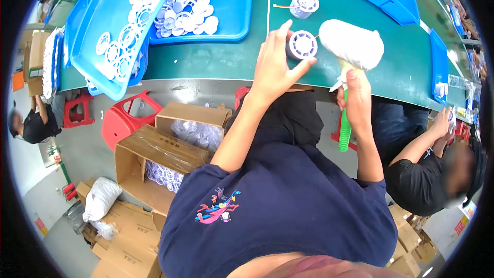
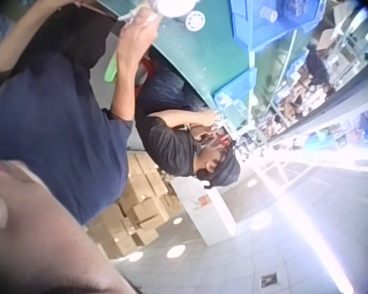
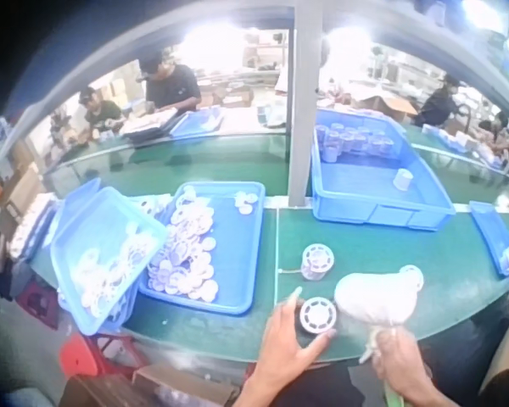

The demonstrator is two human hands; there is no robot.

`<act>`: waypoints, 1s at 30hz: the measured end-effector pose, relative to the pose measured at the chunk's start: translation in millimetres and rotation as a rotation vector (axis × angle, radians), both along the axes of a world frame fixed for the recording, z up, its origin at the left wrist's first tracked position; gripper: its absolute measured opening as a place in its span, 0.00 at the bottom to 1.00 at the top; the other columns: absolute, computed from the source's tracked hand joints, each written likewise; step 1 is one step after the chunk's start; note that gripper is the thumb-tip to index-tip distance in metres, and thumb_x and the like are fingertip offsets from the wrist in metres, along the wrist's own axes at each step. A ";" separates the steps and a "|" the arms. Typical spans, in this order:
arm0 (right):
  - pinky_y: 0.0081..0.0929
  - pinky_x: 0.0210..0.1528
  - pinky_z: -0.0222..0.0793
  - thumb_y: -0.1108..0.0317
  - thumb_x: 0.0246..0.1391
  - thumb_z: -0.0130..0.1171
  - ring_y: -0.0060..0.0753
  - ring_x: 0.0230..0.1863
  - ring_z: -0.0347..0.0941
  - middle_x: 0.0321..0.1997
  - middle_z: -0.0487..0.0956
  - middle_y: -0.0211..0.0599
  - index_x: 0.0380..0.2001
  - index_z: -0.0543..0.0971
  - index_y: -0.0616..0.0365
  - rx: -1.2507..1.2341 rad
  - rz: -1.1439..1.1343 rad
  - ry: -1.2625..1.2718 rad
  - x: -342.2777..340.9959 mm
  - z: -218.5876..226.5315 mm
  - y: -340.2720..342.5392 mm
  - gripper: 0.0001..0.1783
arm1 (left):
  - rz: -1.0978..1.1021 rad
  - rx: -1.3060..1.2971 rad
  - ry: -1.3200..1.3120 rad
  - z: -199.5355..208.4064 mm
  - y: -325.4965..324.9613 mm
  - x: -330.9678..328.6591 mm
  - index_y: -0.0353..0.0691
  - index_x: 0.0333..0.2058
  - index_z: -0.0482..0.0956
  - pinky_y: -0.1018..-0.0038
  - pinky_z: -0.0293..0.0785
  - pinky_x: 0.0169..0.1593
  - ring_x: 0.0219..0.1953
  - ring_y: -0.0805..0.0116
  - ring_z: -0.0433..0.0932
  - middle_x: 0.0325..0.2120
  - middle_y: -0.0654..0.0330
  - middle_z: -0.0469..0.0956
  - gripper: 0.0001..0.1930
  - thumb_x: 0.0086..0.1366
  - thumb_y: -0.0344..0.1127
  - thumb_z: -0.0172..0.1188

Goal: Assembling circular plastic components using a mallet and sorting them into trays and boxes.

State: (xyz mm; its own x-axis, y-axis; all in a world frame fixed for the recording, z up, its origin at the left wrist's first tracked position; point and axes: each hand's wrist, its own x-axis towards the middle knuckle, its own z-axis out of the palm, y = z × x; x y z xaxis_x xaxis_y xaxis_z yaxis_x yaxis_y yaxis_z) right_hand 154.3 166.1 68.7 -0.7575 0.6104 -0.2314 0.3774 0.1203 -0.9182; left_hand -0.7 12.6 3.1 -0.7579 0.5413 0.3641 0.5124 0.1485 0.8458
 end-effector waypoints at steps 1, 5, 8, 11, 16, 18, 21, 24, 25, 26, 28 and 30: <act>0.19 0.18 0.59 0.46 0.76 0.48 0.15 0.17 0.65 0.19 0.70 0.24 0.35 0.75 0.60 -0.001 -0.068 0.044 0.0 1.8 -1.1 0.26 | 0.003 -0.036 -0.011 1.8 -1.1 -1.0 0.36 0.71 0.61 0.57 0.72 0.63 0.56 0.49 0.78 0.52 0.46 0.79 0.45 0.59 0.38 0.75; 0.19 0.18 0.58 0.45 0.76 0.48 0.14 0.18 0.63 0.19 0.69 0.23 0.35 0.76 0.58 0.154 0.206 -0.028 6.0 -6.3 13.6 0.26 | -0.116 0.043 -0.228 8.6 -1.9 -2.4 0.35 0.71 0.60 0.59 0.70 0.66 0.60 0.51 0.78 0.58 0.45 0.78 0.44 0.61 0.36 0.73; 0.17 0.18 0.58 0.42 0.75 0.48 0.12 0.18 0.62 0.21 0.69 0.22 0.44 0.75 0.55 -0.003 0.075 -0.047 2.8 17.4 27.6 0.25 | -0.165 0.059 -0.324 11.6 -5.6 -7.6 0.35 0.72 0.59 0.60 0.68 0.68 0.61 0.53 0.78 0.59 0.45 0.77 0.43 0.61 0.35 0.72; 0.17 0.16 0.56 0.42 0.75 0.47 0.13 0.16 0.60 0.21 0.68 0.21 0.46 0.76 0.54 -0.002 0.142 -0.082 0.2 18.2 44.2 0.24 | -0.225 0.060 -0.351 11.0 -2.1 -14.0 0.35 0.72 0.58 0.61 0.68 0.69 0.62 0.53 0.77 0.59 0.44 0.77 0.44 0.61 0.34 0.71; 0.19 0.14 0.54 0.36 0.74 0.45 0.15 0.14 0.60 0.19 0.66 0.23 0.39 0.74 0.54 -0.159 0.215 -0.058 -35.7 64.7 63.6 0.29 | -0.253 0.011 -0.387 15.0 -9.4 -19.8 0.35 0.73 0.57 0.61 0.66 0.71 0.64 0.54 0.76 0.60 0.44 0.76 0.45 0.61 0.34 0.72; 0.19 0.15 0.55 0.36 0.74 0.45 0.15 0.15 0.60 0.19 0.65 0.23 0.41 0.74 0.54 -0.111 0.232 -0.199 -41.3 61.0 59.9 0.29 | -0.279 0.021 -0.406 17.7 -8.5 -22.3 0.35 0.73 0.57 0.61 0.65 0.71 0.65 0.54 0.75 0.60 0.43 0.76 0.45 0.61 0.35 0.72; 0.20 0.16 0.56 0.34 0.73 0.44 0.15 0.16 0.59 0.19 0.65 0.22 0.45 0.75 0.54 -0.106 0.335 -0.389 -61.1 77.4 59.3 0.31 | -0.271 0.027 -0.409 21.6 -10.9 -22.3 0.34 0.73 0.58 0.61 0.65 0.71 0.65 0.54 0.75 0.60 0.44 0.77 0.46 0.60 0.37 0.73; 0.18 0.15 0.53 0.32 0.72 0.44 0.15 0.14 0.60 0.19 0.66 0.23 0.41 0.75 0.55 -0.055 0.384 -0.199 -64.4 88.8 61.1 0.33 | -0.204 -0.160 -0.182 25.9 -14.5 -23.2 0.34 0.71 0.62 0.64 0.70 0.65 0.53 0.58 0.78 0.57 0.47 0.79 0.45 0.59 0.39 0.74; 0.18 0.14 0.53 0.33 0.72 0.44 0.15 0.13 0.60 0.19 0.66 0.23 0.41 0.75 0.56 -0.109 0.382 -0.206 -63.5 86.1 58.9 0.33 | -0.224 -0.121 -0.240 24.6 -12.2 -23.9 0.34 0.71 0.62 0.66 0.71 0.62 0.50 0.61 0.77 0.55 0.48 0.80 0.45 0.59 0.39 0.74; 0.18 0.15 0.54 0.33 0.72 0.45 0.15 0.14 0.60 0.19 0.66 0.23 0.42 0.75 0.55 -0.119 0.406 -0.255 -62.4 76.0 57.4 0.32 | -0.257 -0.084 -0.296 26.1 -10.3 -24.0 0.34 0.71 0.62 0.67 0.72 0.60 0.47 0.63 0.77 0.53 0.49 0.81 0.44 0.59 0.38 0.73; 0.18 0.16 0.55 0.35 0.72 0.46 0.15 0.16 0.60 0.20 0.66 0.22 0.43 0.75 0.54 -0.045 0.498 -0.359 -67.7 71.8 58.5 0.30 | -0.318 -0.095 -0.396 34.0 -4.1 -23.5 0.32 0.69 0.63 0.70 0.76 0.51 0.39 0.68 0.77 0.51 0.51 0.83 0.42 0.59 0.37 0.73; 0.17 0.17 0.54 0.38 0.73 0.48 0.13 0.17 0.59 0.21 0.66 0.21 0.42 0.76 0.53 0.050 0.439 -0.372 -65.9 76.9 59.4 0.27 | -0.298 -0.003 -0.381 23.7 8.1 -17.1 0.31 0.68 0.63 0.70 0.79 0.47 0.36 0.69 0.80 0.51 0.50 0.84 0.42 0.59 0.37 0.73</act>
